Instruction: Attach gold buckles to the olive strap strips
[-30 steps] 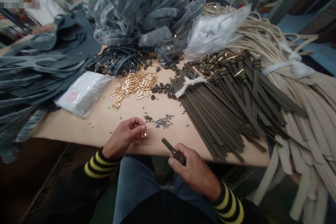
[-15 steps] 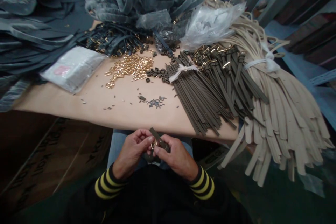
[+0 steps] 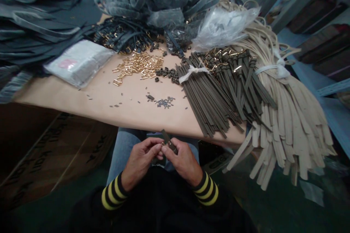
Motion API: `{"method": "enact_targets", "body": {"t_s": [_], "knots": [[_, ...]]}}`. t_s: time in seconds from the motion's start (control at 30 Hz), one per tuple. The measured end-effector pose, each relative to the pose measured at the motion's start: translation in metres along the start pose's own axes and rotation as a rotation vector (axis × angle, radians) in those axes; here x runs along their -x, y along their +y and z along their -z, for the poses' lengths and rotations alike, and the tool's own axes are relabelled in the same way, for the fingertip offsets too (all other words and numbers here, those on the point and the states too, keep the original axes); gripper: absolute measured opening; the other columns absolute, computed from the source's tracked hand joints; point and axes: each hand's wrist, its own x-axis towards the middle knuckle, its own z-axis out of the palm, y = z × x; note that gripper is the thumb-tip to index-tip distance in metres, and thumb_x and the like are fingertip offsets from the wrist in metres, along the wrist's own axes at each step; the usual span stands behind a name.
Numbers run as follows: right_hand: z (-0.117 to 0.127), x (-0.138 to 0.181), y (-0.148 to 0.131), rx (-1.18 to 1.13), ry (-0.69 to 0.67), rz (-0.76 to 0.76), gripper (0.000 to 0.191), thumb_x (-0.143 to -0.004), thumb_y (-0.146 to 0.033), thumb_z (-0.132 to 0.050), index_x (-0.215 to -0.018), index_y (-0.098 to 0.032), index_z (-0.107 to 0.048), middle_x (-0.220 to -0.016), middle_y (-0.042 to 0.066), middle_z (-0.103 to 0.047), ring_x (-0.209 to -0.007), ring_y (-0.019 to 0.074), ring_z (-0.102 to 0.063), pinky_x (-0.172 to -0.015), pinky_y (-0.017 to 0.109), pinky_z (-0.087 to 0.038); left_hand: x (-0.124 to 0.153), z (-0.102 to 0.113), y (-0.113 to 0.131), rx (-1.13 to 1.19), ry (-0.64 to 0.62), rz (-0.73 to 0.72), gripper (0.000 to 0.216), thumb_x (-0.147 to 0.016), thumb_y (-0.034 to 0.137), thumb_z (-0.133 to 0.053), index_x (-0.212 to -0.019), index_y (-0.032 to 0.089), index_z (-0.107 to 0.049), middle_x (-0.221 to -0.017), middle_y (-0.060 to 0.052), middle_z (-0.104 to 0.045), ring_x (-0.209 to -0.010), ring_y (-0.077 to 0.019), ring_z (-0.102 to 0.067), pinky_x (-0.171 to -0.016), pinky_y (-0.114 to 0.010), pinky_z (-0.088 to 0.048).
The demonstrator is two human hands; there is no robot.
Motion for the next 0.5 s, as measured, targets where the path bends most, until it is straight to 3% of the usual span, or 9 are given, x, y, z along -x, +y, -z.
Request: {"method": "enact_targets", "body": {"t_s": [0.3, 0.5], "knots": [[0.001, -0.003, 0.001, 0.125, -0.010, 0.022, 0.021, -0.076, -0.031, -0.046, -0.062, -0.017, -0.041, -0.057, -0.004, -0.039, -0.055, 0.0095, -0.038, -0.052, 0.021, -0.031, 0.000, 0.011, -0.005, 0.107, -0.061, 0.156, 0.022, -0.060, 0.027, -0.069, -0.069, 0.010, -0.061, -0.061, -0.001, -0.062, -0.053, -0.0070, -0.055, -0.054, -0.019, -0.046], [0.007, 0.005, 0.007, -0.046, -0.061, -0.057, 0.019, -0.086, -0.035, -0.030, -0.086, -0.019, -0.039, -0.063, -0.004, -0.046, -0.053, 0.0089, -0.040, -0.051, 0.021, -0.034, -0.002, 0.013, -0.001, 0.168, -0.023, 0.201, 0.020, -0.060, 0.025, -0.069, -0.069, 0.009, -0.059, -0.054, 0.001, -0.060, -0.047, -0.0049, -0.053, -0.047, -0.014, -0.043]]}}
